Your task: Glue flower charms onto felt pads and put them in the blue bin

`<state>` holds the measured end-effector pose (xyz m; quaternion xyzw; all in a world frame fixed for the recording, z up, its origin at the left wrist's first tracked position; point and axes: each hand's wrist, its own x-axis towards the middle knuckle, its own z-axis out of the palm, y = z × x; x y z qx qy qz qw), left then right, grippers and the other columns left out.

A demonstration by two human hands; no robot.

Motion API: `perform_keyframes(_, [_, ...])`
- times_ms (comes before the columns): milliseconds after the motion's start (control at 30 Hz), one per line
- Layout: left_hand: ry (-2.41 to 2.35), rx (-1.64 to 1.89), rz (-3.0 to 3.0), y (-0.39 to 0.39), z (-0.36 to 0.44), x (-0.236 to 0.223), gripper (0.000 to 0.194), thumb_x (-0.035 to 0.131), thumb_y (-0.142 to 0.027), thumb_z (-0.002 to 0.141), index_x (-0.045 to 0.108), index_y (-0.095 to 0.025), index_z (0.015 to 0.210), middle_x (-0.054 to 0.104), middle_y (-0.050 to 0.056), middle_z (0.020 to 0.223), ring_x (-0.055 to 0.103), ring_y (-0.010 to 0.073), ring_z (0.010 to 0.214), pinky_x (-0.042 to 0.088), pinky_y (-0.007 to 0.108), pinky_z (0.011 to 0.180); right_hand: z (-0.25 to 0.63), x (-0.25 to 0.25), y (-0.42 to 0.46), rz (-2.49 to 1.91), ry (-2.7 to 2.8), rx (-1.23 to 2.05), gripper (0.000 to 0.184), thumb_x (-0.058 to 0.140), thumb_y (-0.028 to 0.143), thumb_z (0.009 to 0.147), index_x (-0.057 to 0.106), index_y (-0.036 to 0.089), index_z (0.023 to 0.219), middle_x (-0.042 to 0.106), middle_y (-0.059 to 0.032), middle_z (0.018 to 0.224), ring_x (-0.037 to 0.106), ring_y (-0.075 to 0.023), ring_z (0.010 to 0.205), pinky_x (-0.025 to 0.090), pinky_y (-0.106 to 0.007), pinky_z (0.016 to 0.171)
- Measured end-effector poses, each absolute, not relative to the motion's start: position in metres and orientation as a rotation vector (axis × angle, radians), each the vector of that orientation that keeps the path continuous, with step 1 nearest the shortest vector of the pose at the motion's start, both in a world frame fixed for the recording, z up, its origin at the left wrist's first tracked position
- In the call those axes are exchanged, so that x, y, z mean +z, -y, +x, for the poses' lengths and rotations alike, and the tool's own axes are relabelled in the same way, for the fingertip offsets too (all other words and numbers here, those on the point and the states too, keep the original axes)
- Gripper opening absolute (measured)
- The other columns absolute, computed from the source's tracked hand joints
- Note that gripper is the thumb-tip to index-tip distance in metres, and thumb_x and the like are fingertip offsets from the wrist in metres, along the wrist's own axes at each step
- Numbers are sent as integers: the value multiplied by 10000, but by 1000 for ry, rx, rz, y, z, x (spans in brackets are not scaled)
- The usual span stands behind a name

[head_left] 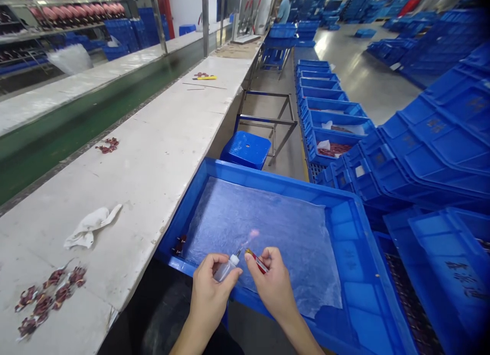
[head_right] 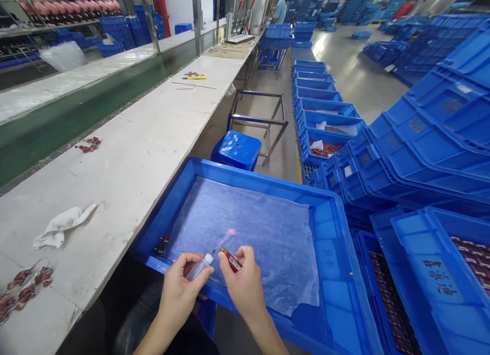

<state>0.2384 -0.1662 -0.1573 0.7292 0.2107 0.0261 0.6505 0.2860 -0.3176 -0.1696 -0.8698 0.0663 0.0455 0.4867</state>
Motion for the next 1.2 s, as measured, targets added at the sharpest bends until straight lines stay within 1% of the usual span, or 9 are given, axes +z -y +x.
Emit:
perform_keyframes(200, [-487, 56, 1645, 168, 238, -156, 275, 786, -418, 798, 716, -200, 951, 777, 81, 946, 723, 256, 843, 612, 397, 774, 286, -171, 319, -2111, -154, 127, 414, 590, 624, 874, 376, 270, 856, 499, 89, 575, 469, -143, 505, 377, -285, 530])
perform_keyframes(333, [-488, 60, 1648, 169, 239, -156, 282, 789, -428, 791, 722, -199, 941, 778, 90, 978, 719, 248, 812, 610, 394, 755, 285, -170, 322, -2113, -164, 131, 420, 605, 619, 875, 371, 270, 864, 507, 90, 568, 457, -140, 493, 368, -284, 517])
perform_keyframes(533, [-477, 58, 1667, 170, 238, -155, 266, 789, -419, 792, 724, -202, 933, 774, 88, 969, 716, 255, 836, 604, 396, 768, 285, -169, 323, -2115, -166, 149, 421, 620, 604, 871, 361, 273, 870, 505, 101, 546, 467, -141, 481, 361, -279, 513])
perform_keyframes(833, [-476, 67, 1690, 171, 238, -156, 288, 780, -441, 793, 724, -201, 944, 772, 89, 945, 715, 262, 837, 605, 389, 738, 287, -173, 325, -2110, -161, 151, 432, 630, 612, 864, 365, 272, 883, 549, 90, 575, 495, -150, 502, 388, -292, 544])
perform_keyframes(1033, [-475, 64, 1691, 172, 237, -155, 281, 778, -438, 793, 724, -206, 942, 768, 88, 948, 714, 270, 859, 608, 391, 738, 285, -169, 325, -2086, -170, 158, 433, 634, 616, 859, 369, 273, 877, 530, 97, 558, 481, -147, 491, 365, -287, 533])
perform_keyframes(1200, [-481, 58, 1671, 173, 238, -156, 287, 788, -445, 782, 725, -211, 937, 763, 86, 942, 710, 270, 851, 605, 387, 721, 286, -169, 326, -2036, -196, 164, 458, 687, 617, 823, 393, 269, 872, 545, 91, 554, 469, -148, 507, 353, -293, 554])
